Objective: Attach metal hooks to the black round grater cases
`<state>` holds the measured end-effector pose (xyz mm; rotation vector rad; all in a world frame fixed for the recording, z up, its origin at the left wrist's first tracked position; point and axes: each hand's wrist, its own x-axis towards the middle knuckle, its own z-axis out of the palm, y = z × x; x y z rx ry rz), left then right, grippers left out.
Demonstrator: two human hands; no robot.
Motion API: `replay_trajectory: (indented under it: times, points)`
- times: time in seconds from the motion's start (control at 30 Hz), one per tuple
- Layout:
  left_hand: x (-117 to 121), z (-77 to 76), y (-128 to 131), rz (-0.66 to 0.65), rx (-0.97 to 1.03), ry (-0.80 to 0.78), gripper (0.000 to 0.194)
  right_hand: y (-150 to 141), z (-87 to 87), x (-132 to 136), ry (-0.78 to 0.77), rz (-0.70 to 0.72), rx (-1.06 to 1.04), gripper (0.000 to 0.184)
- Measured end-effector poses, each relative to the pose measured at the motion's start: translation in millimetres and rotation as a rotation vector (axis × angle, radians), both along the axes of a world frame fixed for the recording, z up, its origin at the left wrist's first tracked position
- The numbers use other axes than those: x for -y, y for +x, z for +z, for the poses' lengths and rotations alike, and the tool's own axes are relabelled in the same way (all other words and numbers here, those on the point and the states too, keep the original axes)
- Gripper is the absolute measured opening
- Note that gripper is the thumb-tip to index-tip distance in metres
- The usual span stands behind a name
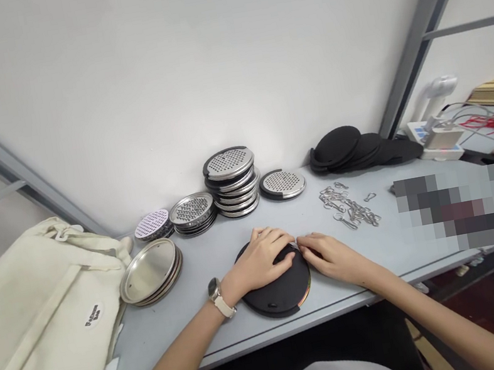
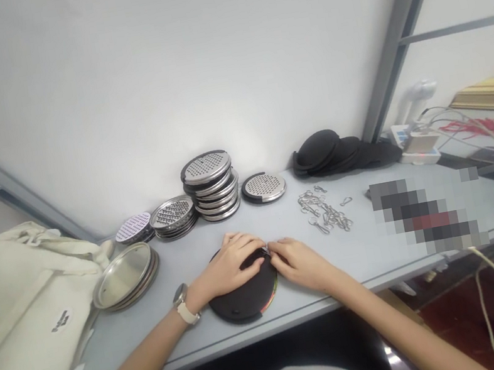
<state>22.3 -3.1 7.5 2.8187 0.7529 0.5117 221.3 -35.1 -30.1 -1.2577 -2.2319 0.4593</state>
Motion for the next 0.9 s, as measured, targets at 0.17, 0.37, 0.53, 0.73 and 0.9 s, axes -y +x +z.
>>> replay_trajectory:
  times: [0.17, 0.37, 0.53, 0.73, 0.9]
  points:
    - [0.6, 0.4, 0.4, -0.004, -0.014, 0.019, 0.024, 0.2, -0.9, -0.3, 0.011, 0.012, -0.001, 0.023]
    - [0.7, 1.5, 0.4, -0.017, -0.011, 0.024, 0.024, 0.4, -3.5, -1.2, 0.022, 0.010, 0.024, 0.018]
    - [1.0, 1.6, 0.5, -0.019, -0.011, 0.028, 0.022, 0.8, -5.1, -1.3, 0.006, 0.013, 0.013, 0.019]
    - [0.7, 0.3, 0.9, -0.021, 0.000, 0.018, 0.023, 1.0, -2.2, -0.5, -0.003, 0.021, 0.013, 0.019]
    - [0.2, 0.0, 0.9, -0.024, -0.002, 0.018, 0.023, 1.3, -3.1, -1.3, 0.001, 0.012, 0.033, 0.018]
